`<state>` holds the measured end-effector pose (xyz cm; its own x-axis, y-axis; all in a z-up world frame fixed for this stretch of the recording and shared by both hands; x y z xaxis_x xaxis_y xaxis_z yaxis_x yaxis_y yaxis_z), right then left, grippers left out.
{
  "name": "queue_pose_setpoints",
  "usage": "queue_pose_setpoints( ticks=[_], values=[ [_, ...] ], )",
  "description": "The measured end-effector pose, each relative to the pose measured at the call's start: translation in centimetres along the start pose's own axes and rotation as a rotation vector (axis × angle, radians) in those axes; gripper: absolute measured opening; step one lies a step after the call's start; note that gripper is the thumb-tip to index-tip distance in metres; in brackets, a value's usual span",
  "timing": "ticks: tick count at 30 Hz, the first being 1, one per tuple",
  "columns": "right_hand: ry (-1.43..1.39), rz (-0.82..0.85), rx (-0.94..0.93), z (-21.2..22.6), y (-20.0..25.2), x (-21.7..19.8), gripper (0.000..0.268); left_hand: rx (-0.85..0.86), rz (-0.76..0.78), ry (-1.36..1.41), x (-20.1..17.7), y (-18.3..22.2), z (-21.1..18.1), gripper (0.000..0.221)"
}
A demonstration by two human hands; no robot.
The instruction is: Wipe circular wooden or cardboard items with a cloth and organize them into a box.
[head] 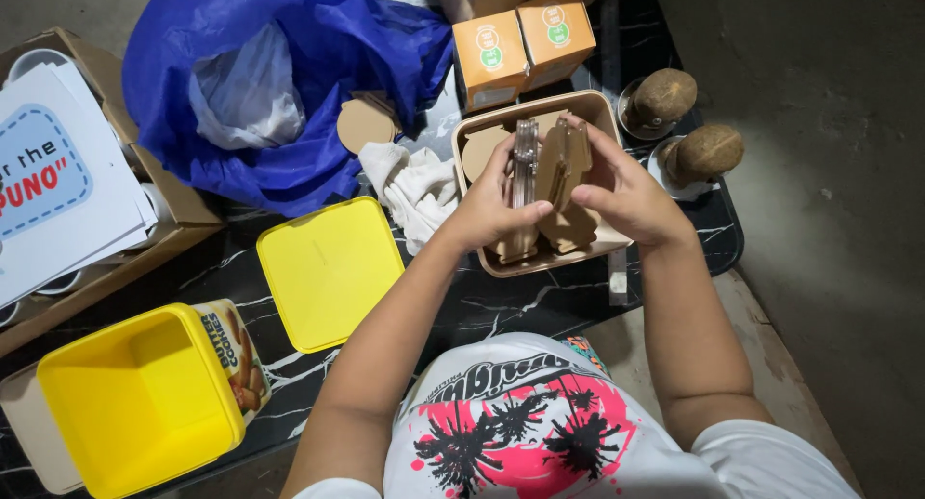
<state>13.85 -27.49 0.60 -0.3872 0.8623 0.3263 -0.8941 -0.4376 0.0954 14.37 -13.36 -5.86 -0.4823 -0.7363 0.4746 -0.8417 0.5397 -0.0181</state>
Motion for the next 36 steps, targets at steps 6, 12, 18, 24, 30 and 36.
queue_pose_setpoints(
  ticks=[6, 12, 18, 24, 30, 36],
  values=[
    [0.106, -0.016, -0.022, 0.2, -0.2, 0.4, 0.100, -0.011, -0.043, -0.062, -0.4, -0.2, 0.6, 0.107],
    [0.067, -0.029, 0.011, 0.1, -0.1, 0.2, 0.096, 0.009, -0.022, 0.003, -0.5, -0.1, 0.7, 0.108],
    [0.005, -0.008, 0.011, 1.1, 0.0, 1.2, 0.091, 0.013, -0.021, -0.055, 0.0, 0.0, 0.1, 0.104],
    [0.062, -0.051, -0.016, 0.3, 0.0, 0.6, 0.085, 0.010, -0.016, -0.023, 0.9, 0.2, -0.5, 0.102],
    [0.190, -0.087, -0.006, 1.1, 0.1, 1.5, 0.079, -0.054, -0.027, -0.035, 1.0, 0.3, 0.0, 0.108],
    [0.156, -0.091, -0.017, 0.2, 0.4, 0.8, 0.074, 0.006, -0.044, -0.086, 0.9, 0.6, -0.8, 0.109]
  ],
)
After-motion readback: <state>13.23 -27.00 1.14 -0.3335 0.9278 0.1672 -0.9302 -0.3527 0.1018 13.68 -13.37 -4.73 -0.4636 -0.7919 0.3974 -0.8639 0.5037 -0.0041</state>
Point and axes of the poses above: each hand's wrist, its own y-axis away from the middle knuckle, its own x-axis out of the palm, z = x × y, the point moved 8 cm from there along -y, towards the middle knuckle, and after that the axes turned 1 degree about y, right-handed, at the moved point
